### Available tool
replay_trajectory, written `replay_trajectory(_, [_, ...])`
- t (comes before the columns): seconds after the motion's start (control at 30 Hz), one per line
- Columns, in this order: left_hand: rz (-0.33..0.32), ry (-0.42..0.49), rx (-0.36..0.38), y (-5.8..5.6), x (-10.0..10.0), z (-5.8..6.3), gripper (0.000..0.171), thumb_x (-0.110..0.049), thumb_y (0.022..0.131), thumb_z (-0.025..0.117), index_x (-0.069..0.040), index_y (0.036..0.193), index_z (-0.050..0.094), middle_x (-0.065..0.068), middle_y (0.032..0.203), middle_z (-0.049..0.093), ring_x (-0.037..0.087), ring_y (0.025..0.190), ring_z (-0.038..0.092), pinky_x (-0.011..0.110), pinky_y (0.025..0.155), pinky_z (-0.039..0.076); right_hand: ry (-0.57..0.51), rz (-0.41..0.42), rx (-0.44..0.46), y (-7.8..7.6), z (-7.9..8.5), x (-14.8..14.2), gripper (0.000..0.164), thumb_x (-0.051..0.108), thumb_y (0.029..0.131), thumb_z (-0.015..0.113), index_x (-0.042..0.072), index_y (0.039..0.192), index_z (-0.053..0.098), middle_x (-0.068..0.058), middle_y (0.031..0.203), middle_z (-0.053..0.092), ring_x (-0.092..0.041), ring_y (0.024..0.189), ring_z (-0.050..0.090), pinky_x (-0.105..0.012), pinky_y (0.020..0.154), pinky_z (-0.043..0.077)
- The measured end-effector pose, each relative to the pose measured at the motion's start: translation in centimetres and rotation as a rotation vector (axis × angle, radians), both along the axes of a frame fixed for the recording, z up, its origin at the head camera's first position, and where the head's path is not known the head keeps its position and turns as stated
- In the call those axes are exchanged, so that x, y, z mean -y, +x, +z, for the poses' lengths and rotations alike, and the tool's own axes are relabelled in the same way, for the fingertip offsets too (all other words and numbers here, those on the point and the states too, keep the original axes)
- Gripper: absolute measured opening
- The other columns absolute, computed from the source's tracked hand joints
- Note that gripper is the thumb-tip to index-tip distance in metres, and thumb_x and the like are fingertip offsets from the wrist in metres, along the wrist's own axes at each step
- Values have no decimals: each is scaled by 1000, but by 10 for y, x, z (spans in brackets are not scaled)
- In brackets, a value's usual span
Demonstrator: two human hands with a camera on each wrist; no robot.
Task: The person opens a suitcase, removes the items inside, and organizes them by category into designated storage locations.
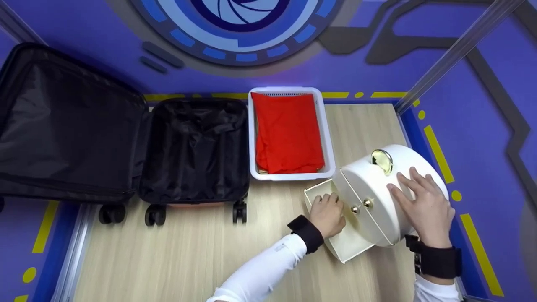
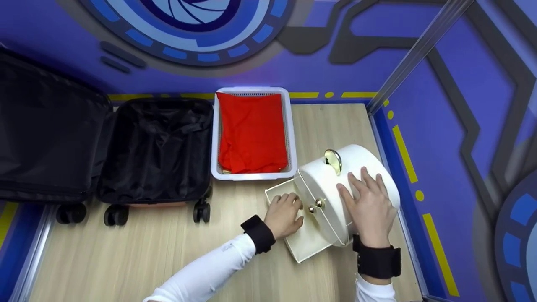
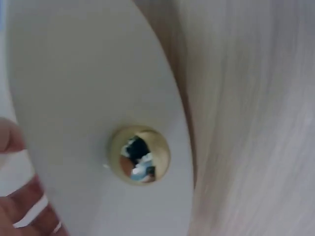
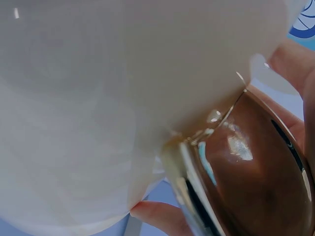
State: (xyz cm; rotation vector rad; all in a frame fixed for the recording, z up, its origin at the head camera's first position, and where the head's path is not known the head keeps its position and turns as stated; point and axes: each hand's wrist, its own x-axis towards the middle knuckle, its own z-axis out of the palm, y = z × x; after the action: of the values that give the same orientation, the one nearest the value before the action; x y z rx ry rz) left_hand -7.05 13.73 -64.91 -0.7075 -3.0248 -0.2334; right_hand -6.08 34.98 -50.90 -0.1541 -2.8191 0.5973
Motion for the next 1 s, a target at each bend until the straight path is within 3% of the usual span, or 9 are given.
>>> replay_trajectory(0.13, [-19, 305, -102, 9, 19, 4, 12, -31, 93, 81, -24, 99, 74, -4, 118, 72, 14, 107, 69, 26, 89, 50, -12, 0, 0, 0, 1, 0, 48, 35, 95, 88, 13, 137, 80, -16, 158, 68, -54, 153, 56, -87, 85, 53])
replay_trajectory(0.23, [10, 505, -86, 17, 39, 0, 12, -24, 94, 81, -19, 98, 71, 0, 116, 69, 18, 105, 69, 27, 90, 52, -19, 4, 1, 0, 1, -1, 48, 36, 96, 88, 13, 138, 80, -16, 159, 67, -54, 153, 55, -87, 84, 53])
replay_trajectory(0.33, [77, 643, -28, 25, 59, -10, 14, -20, 96, 78, -13, 104, 68, 4, 114, 67, 21, 103, 68, 31, 91, 55, -11, -2, 6, 1, 2, -2, 49, 36, 96, 87, 12, 138, 80, -17, 159, 67, -55, 153, 55, -86, 85, 53])
replay_trajectory(0.47, [161, 749, 81, 37, 84, -27, 19, -14, 98, 76, -9, 113, 67, 7, 115, 67, 21, 102, 67, 32, 90, 57, -3, -16, 26, 1, 2, -5, 50, 39, 97, 86, 12, 139, 79, -17, 160, 65, -56, 153, 55, -86, 87, 53])
replay_trajectory(0.6, [144, 847, 225, 49, 97, -50, 21, -15, 101, 74, -8, 120, 67, 7, 112, 68, 17, 96, 69, 27, 81, 57, -1, -19, 37, 1, 3, -6, 50, 40, 98, 86, 13, 140, 79, -16, 161, 65, -55, 154, 54, -86, 89, 52])
replay_trajectory(0.73, [95, 921, 373, 55, 96, -90, 26, -20, 104, 72, -12, 127, 65, 5, 116, 72, 3, 95, 70, 21, 83, 58, 0, -13, 29, 0, 3, -3, 50, 37, 97, 86, 12, 139, 79, -16, 161, 65, -54, 155, 54, -86, 89, 53])
replay_trajectory(0.83, [104, 967, 484, 56, 90, -117, 29, -19, 105, 72, -12, 132, 66, 2, 120, 76, -7, 94, 69, 19, 88, 60, 0, -3, 19, 0, 2, -2, 49, 37, 97, 87, 12, 139, 79, -17, 159, 66, -54, 154, 55, -85, 87, 54])
replay_trajectory(0.9, [118, 1001, 546, 56, 87, -125, 30, -18, 105, 74, -11, 134, 67, 2, 120, 78, -9, 92, 68, 20, 89, 61, 1, 0, 18, 0, 2, -1, 49, 36, 96, 87, 12, 138, 79, -17, 159, 66, -55, 153, 55, -84, 86, 54])
replay_trajectory(1.0, [135, 1033, 564, 56, 82, -130, 27, -18, 105, 75, -12, 131, 69, -2, 113, 79, -10, 89, 66, 19, 87, 61, -1, 0, 17, 0, 2, 0, 49, 36, 96, 87, 12, 138, 79, -17, 160, 66, -55, 154, 55, -84, 87, 54])
